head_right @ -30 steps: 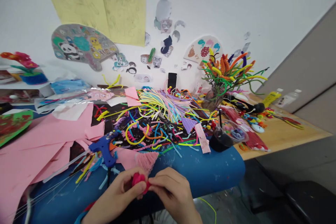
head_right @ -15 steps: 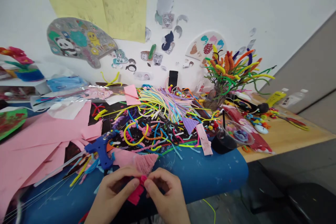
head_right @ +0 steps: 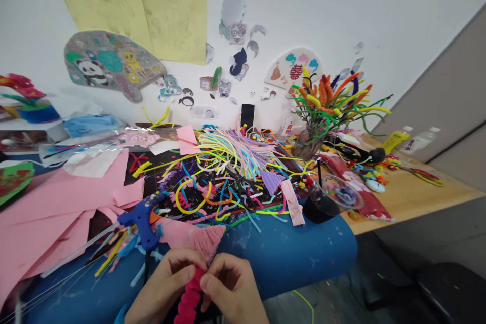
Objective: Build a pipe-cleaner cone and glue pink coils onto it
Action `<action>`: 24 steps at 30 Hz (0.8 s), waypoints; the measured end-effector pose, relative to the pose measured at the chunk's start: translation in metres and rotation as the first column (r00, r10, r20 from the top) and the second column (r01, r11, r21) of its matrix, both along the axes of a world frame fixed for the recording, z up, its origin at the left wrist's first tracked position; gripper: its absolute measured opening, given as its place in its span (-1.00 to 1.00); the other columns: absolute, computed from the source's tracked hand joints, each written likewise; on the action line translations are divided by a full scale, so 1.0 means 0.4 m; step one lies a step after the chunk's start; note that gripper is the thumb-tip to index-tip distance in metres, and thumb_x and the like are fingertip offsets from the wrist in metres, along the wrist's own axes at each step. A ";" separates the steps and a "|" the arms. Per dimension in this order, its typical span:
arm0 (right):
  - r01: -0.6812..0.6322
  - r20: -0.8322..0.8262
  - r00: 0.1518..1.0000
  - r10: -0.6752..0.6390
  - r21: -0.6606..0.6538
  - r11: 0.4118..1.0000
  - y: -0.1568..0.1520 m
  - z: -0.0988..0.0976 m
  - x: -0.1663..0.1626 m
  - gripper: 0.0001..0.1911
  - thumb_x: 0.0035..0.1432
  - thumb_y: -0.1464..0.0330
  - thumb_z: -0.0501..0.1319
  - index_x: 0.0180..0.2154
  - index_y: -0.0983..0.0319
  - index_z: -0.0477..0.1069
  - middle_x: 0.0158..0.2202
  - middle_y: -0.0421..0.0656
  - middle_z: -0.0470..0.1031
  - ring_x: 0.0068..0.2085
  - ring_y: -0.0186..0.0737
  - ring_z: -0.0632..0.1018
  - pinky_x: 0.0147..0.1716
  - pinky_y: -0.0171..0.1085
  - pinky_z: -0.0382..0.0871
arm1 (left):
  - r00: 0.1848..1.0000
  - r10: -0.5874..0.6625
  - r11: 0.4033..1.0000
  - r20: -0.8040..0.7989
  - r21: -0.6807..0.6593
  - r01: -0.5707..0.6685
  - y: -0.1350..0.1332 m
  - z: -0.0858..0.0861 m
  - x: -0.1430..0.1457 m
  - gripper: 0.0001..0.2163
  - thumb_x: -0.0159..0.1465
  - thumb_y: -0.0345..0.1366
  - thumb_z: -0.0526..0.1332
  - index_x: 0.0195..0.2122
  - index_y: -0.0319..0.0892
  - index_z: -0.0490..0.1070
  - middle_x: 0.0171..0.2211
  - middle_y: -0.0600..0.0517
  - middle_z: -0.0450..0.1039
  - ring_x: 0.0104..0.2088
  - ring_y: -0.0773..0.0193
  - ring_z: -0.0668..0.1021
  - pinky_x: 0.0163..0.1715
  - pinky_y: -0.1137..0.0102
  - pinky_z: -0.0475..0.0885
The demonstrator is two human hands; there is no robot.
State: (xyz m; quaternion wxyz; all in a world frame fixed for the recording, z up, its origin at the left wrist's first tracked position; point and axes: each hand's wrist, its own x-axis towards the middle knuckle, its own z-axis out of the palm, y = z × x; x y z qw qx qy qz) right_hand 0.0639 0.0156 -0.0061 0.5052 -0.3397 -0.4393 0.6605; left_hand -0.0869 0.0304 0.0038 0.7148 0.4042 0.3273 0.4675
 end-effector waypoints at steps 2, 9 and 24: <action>0.014 0.004 1.000 -0.014 -0.001 1.000 0.003 0.023 0.000 -0.62 0.01 0.13 0.41 -0.55 0.26 0.37 -0.61 -0.27 0.40 -0.62 -0.43 0.41 -0.62 -0.45 0.34 | 1.000 0.010 1.000 -0.016 0.027 -0.009 0.004 0.008 -0.003 -0.73 0.01 -0.05 0.46 -0.47 -0.17 0.64 -0.55 0.03 0.51 -0.52 0.36 0.44 -0.47 0.51 0.32; -0.076 0.038 0.996 0.077 -0.018 0.997 0.050 0.086 -0.011 -0.57 -0.01 0.08 0.41 -0.55 0.27 0.36 -0.63 -0.27 0.41 -0.65 -0.45 0.40 -0.61 -0.44 0.35 | 0.963 0.179 0.938 -0.202 0.329 -0.106 0.022 0.055 -0.043 -0.88 0.20 -0.23 0.35 -0.41 -0.11 0.66 -0.47 -0.02 0.58 -0.44 0.30 0.52 -0.40 0.50 0.39; 0.282 0.148 0.944 -0.295 0.105 0.954 0.003 0.059 -0.057 -0.62 0.11 0.06 0.32 -0.47 0.26 0.47 -0.55 -0.23 0.46 -0.50 -0.34 0.49 -0.45 -0.42 0.37 | 0.899 0.411 0.891 -0.149 0.276 -0.361 0.011 0.031 -0.002 -0.82 0.15 -0.18 0.37 -0.48 -0.18 0.59 -0.53 0.02 0.52 -0.51 0.31 0.51 -0.50 0.52 0.42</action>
